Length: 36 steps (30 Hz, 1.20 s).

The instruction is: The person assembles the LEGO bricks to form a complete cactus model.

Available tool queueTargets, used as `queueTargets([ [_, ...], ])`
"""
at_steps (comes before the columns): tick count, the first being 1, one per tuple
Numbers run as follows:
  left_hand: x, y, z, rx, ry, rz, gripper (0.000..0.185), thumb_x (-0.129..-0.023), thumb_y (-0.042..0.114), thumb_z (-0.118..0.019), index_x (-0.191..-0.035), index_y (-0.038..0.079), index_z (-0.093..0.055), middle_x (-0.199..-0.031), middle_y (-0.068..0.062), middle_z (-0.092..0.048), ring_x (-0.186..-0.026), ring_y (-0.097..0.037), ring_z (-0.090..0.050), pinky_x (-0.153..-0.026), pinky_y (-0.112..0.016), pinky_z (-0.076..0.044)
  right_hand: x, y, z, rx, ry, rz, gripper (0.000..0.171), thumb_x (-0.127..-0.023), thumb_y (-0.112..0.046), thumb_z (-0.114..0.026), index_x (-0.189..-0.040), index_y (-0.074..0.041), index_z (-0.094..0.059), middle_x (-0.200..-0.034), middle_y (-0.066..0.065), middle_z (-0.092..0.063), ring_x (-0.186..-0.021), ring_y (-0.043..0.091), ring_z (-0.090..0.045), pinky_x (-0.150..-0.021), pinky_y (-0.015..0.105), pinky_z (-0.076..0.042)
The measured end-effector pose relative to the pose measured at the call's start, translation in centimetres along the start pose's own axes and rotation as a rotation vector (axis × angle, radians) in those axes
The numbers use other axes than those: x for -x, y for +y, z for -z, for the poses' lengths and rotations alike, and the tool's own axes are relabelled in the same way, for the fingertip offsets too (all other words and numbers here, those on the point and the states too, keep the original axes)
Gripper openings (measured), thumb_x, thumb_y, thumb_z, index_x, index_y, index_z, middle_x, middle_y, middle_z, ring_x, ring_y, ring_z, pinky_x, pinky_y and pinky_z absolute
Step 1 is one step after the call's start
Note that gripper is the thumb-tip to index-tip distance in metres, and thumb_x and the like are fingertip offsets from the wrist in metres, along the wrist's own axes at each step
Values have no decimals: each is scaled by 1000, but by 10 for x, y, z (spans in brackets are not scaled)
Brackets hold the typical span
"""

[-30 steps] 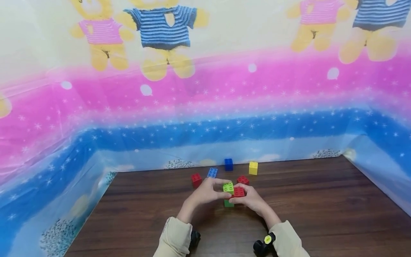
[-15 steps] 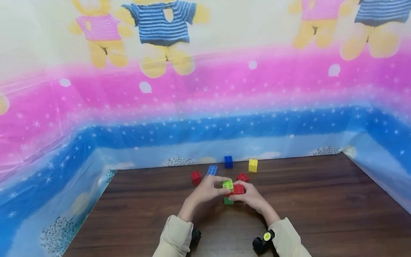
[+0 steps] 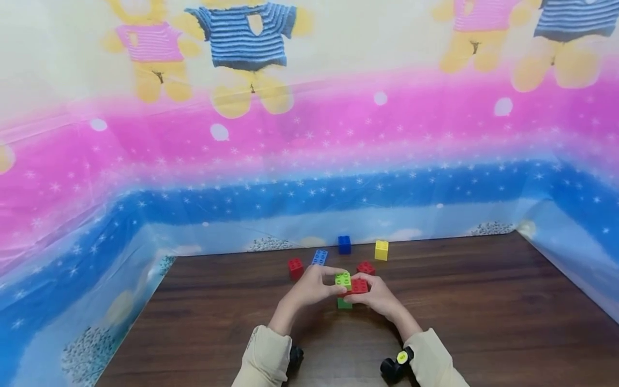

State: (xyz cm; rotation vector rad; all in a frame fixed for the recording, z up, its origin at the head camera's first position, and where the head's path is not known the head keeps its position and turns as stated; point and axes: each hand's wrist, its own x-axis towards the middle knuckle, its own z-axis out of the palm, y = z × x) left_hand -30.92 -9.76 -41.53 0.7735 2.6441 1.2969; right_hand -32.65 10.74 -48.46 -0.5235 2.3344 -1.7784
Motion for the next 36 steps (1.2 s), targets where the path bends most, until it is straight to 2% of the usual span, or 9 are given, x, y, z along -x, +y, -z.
queueTargets([
  [5, 0, 3, -1, -11, 1, 14, 37, -89, 18, -70, -124, 8, -67, -102, -11, -72, -51, -12, -35, -53, -22, -39, 0, 1, 0, 7, 6, -8, 46, -80, -26, -79, -116, -5, -63, -95, 5, -71, -78, 14, -59, -70, 26, -53],
  [10, 0, 5, -2, -44, 7, 3, 36, -89, 17, -70, -124, 7, -67, -113, -12, -71, -68, -14, -47, -60, -22, -44, -1, -1, -1, 6, 2, -21, 46, -80, -26, -79, -117, -5, -63, -93, 4, -71, -73, 12, -58, -63, 25, -50],
  [13, 1, 4, -2, -48, 16, 10, 36, -89, 17, -70, -123, 7, -67, -113, -12, -71, -71, -15, -49, -61, -22, -45, -1, -2, -2, 5, -3, -27, 47, -80, -26, -79, -117, -4, -62, -93, 4, -71, -72, 12, -58, -61, 25, -50],
  [16, 1, 2, -3, -39, 9, 9, 36, -89, 17, -70, -124, 6, -67, -112, -12, -71, -70, -16, -49, -60, -22, -46, 1, -2, -2, 2, -11, -23, 46, -81, -26, -78, -118, -3, -62, -95, 5, -71, -75, 12, -59, -66, 25, -51],
  [20, 0, 4, -4, -45, 11, 12, 36, -89, 17, -70, -124, 7, -67, -112, -11, -71, -77, -13, -53, -64, -22, -49, 3, -4, 0, -9, -16, -13, 44, -82, -24, -78, -117, -2, -62, -99, 6, -72, -79, 11, -61, -72, 25, -53],
  [25, -2, 8, -5, -65, 17, 26, 35, -88, 14, -71, -122, 5, -68, -107, -11, -71, -62, -11, -45, -56, -21, -44, 4, -6, 2, -44, -38, 2, 46, -82, -20, -77, -120, 0, -60, -98, 5, -72, -80, 9, -62, -72, 25, -54],
  [28, -1, 10, -7, -72, 11, 47, 35, -89, 14, -70, -123, 5, -67, -108, -11, -71, -57, -12, -40, -54, -22, -40, 6, -6, 1, -51, -37, -21, 47, -83, -19, -76, -122, 0, -59, -96, 3, -71, -76, 9, -60, -67, 25, -52],
  [32, 0, 8, -8, -49, 16, 68, 36, -88, 15, -71, -122, 6, -68, -116, -13, -70, -76, -17, -52, -65, -26, -47, 7, -5, 0, -41, -36, -48, 49, -83, -21, -76, -123, 0, -58, -93, 0, -70, -70, 10, -55, -61, 24, -49],
  [36, -1, 6, -7, 5, 40, 82, 36, -87, 16, -73, -121, 7, -69, -120, -13, -69, -91, -21, -55, -74, -31, -48, 6, -4, -1, -24, -15, -50, 48, -82, -23, -77, -122, -2, -59, -92, 0, -69, -68, 11, -52, -58, 25, -46],
])
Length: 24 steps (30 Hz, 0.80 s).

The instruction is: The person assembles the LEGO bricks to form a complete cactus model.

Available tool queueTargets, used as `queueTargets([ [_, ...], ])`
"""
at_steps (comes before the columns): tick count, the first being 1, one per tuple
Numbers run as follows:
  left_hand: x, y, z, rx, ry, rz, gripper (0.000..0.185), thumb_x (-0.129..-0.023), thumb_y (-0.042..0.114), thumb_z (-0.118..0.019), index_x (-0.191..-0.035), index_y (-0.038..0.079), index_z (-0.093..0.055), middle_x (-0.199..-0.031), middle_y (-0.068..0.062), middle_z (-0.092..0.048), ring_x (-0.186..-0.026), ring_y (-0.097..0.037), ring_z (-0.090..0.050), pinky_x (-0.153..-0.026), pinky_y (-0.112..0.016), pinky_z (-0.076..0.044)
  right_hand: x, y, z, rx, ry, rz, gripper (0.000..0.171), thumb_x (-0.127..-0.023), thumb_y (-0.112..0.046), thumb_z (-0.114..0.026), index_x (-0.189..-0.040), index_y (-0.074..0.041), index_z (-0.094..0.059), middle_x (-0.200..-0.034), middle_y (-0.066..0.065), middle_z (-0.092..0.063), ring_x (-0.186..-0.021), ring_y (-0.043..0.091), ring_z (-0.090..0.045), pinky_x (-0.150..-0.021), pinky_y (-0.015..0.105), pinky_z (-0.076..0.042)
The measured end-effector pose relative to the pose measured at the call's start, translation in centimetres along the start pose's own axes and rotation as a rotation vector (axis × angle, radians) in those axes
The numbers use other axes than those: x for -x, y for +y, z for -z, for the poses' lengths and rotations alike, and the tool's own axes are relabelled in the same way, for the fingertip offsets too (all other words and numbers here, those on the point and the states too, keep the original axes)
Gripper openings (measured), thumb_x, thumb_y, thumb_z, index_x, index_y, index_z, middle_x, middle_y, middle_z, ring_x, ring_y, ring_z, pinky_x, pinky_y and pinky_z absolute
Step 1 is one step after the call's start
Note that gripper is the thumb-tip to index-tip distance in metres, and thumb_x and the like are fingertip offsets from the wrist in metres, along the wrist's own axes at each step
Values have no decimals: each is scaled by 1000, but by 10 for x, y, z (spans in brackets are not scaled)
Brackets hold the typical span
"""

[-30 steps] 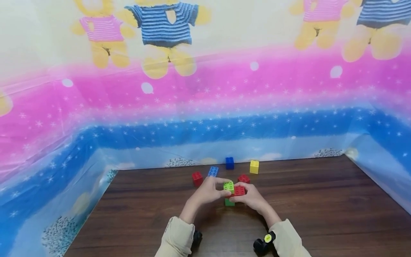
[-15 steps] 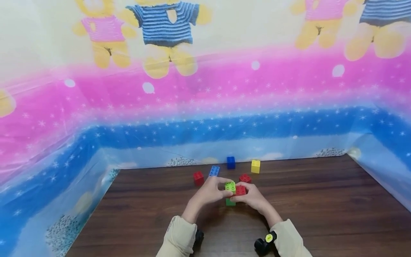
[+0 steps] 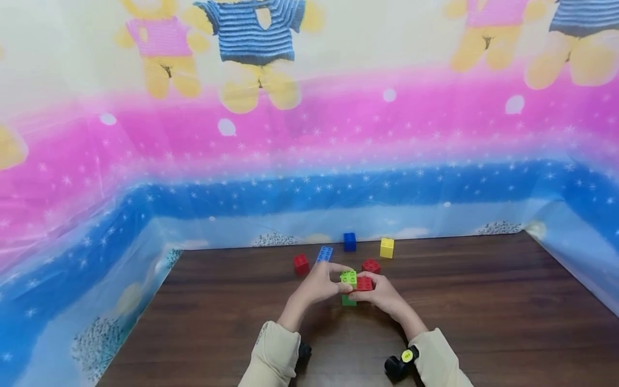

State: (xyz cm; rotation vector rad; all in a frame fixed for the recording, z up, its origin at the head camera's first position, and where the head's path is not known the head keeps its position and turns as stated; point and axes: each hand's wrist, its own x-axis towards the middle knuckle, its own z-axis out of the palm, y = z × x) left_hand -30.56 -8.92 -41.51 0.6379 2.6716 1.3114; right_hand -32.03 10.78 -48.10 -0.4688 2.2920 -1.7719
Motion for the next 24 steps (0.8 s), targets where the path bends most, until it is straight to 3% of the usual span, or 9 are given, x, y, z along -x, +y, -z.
queueTargets([
  [6, -1, -2, 2, 2, 6, 13, 37, -86, 17, -74, -121, 9, -69, -120, -13, -69, -95, -20, -56, -79, -35, -49, -2, 1, -1, 9, -3, 11, 48, -83, -23, -77, -122, -2, -59, -94, 2, -68, -72, 14, -53, -59, 25, -46],
  [13, 1, -4, -1, -6, 9, 8, 37, -85, 18, -75, -120, 8, -69, -120, -13, -70, -97, -21, -57, -81, -38, -49, -1, 3, -2, 14, -7, 4, 46, -82, -25, -78, -120, -6, -60, -90, -1, -67, -63, 12, -48, -55, 24, -43],
  [24, -1, -2, 2, -12, 3, -16, 38, -85, 19, -76, -120, 8, -69, -115, -12, -71, -107, -25, -60, -90, -45, -51, -3, 3, 2, 6, -28, 18, 44, -82, -24, -77, -119, -5, -60, -89, -2, -67, -64, 12, -49, -55, 25, -44],
])
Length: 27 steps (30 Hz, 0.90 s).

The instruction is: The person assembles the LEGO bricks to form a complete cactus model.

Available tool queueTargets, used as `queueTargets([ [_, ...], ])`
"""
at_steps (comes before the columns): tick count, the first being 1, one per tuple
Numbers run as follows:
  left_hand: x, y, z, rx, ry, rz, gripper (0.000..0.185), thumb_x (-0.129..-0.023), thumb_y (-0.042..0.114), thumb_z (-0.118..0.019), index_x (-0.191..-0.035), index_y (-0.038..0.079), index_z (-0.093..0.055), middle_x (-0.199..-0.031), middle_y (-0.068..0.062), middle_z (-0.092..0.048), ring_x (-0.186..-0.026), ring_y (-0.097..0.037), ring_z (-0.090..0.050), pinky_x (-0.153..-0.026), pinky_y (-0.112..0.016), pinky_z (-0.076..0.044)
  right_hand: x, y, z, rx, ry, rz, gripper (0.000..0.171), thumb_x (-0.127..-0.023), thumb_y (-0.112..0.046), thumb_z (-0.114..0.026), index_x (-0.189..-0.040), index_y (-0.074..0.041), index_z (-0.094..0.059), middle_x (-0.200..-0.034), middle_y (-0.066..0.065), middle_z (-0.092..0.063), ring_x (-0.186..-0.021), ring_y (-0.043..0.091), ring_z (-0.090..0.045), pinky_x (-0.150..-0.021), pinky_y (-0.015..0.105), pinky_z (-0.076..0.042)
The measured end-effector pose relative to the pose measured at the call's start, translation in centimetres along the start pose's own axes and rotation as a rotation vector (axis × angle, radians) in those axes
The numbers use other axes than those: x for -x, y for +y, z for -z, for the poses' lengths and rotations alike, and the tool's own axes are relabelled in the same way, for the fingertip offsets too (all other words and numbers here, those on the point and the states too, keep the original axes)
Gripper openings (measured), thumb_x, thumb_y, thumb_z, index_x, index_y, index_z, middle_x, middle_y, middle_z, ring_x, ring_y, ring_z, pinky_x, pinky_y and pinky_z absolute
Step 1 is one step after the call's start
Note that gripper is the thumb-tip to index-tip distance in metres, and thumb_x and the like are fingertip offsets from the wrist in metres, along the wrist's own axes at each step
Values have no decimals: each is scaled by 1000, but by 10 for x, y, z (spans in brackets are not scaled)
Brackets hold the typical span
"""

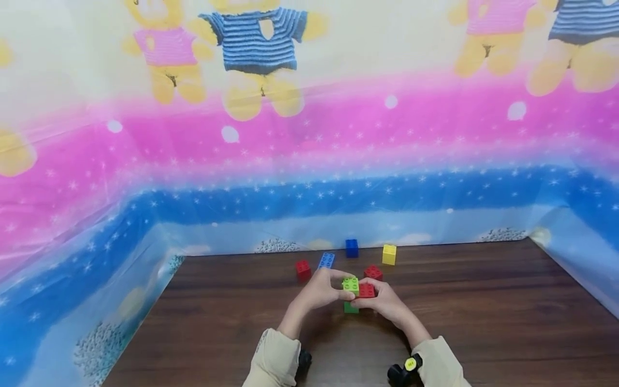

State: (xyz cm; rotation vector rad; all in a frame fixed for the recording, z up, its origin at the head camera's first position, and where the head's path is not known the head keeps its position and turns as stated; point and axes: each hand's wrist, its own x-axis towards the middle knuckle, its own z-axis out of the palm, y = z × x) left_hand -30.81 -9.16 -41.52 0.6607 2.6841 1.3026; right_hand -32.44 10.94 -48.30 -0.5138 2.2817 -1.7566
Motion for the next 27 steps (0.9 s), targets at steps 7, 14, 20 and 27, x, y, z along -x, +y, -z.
queueTargets([
  [7, 2, 0, 3, 47, -16, 1, 38, -85, 20, -75, -121, 8, -69, -117, -11, -70, -110, -27, -59, -92, -47, -51, 1, -2, -1, -1, 12, -6, 46, -82, -24, -77, -120, -6, -60, -89, -3, -67, -64, 12, -49, -55, 25, -44],
  [14, 1, -8, 3, 62, -25, -7, 39, -85, 23, -75, -121, 11, -69, -117, -9, -70, -111, -26, -59, -94, -48, -50, 2, 0, -2, 1, 12, -5, 45, -81, -24, -78, -119, -5, -60, -87, -4, -67, -62, 10, -47, -54, 24, -42],
  [20, 3, -13, 3, 114, -38, -2, 40, -85, 23, -75, -122, 12, -69, -118, -9, -70, -113, -27, -58, -93, -46, -51, 3, 1, -5, -26, -3, 0, 46, -83, -24, -77, -121, -5, -59, -88, -4, -68, -66, 11, -52, -57, 25, -45],
  [27, -1, -12, 3, 126, -38, -26, 41, -84, 23, -76, -123, 11, -68, -121, -9, -69, -117, -28, -58, -96, -48, -50, 2, -1, -1, -11, 9, 9, 44, -83, -23, -77, -120, -6, -60, -91, -3, -68, -71, 12, -54, -60, 25, -46],
])
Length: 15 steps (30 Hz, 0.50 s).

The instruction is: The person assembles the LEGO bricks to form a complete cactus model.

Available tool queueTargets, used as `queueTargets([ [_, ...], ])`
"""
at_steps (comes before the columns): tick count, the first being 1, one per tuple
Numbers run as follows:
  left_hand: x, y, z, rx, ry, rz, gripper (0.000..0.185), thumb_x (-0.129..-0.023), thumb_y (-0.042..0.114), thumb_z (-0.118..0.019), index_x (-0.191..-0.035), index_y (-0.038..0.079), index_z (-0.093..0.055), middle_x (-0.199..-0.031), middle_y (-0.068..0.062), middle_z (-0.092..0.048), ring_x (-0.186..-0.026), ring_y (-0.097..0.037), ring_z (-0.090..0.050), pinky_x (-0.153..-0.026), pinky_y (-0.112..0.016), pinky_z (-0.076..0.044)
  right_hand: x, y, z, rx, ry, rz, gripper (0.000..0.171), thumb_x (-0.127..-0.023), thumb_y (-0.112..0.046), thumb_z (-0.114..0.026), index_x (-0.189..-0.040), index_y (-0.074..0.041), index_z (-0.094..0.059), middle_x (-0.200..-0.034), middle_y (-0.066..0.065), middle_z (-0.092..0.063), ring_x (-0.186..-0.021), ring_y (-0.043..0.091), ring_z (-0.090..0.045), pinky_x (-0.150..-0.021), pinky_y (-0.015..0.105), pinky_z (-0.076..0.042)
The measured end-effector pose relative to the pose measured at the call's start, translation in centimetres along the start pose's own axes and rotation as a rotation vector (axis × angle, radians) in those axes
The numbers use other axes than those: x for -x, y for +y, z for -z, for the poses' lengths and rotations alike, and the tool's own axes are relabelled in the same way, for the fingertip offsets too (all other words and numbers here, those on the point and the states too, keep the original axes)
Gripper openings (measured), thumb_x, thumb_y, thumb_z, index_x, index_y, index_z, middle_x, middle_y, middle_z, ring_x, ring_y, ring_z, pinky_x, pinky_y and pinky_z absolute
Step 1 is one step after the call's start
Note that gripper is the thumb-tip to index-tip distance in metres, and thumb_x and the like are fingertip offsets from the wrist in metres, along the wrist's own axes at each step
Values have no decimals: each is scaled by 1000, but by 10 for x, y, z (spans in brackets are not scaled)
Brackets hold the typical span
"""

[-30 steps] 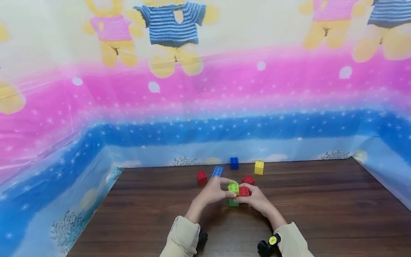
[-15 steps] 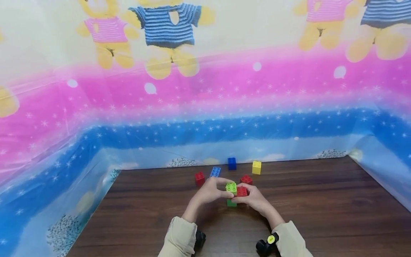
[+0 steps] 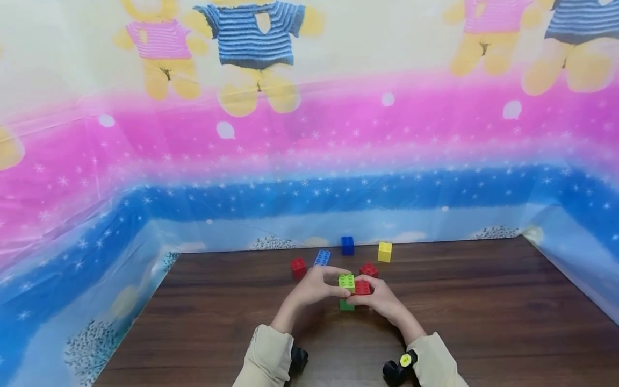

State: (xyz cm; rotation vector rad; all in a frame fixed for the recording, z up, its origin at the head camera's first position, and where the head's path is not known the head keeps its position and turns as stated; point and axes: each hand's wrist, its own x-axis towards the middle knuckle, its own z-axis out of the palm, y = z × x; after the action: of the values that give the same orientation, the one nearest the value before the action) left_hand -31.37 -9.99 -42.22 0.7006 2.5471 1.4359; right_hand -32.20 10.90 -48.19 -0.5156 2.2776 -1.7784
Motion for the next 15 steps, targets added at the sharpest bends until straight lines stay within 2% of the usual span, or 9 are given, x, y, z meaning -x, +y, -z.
queueTargets([
  [8, 0, -1, 2, 30, 10, -15, 46, -86, 25, -74, -128, 8, -64, -130, -10, -66, -125, -30, -56, -104, -51, -46, -1, 2, 1, 14, 0, 0, 46, -83, -24, -76, -123, -6, -60, -96, 0, -70, -75, 13, -56, -63, 26, -47],
  [15, 1, -5, 6, 78, 94, -20, 48, -94, 33, -64, -134, 7, -58, -138, -14, -59, -130, -31, -54, -104, -49, -47, 0, 2, -1, 33, 16, -18, 51, -82, -27, -78, -125, -7, -59, -99, 4, -70, -73, 14, -54, -59, 26, -45],
])
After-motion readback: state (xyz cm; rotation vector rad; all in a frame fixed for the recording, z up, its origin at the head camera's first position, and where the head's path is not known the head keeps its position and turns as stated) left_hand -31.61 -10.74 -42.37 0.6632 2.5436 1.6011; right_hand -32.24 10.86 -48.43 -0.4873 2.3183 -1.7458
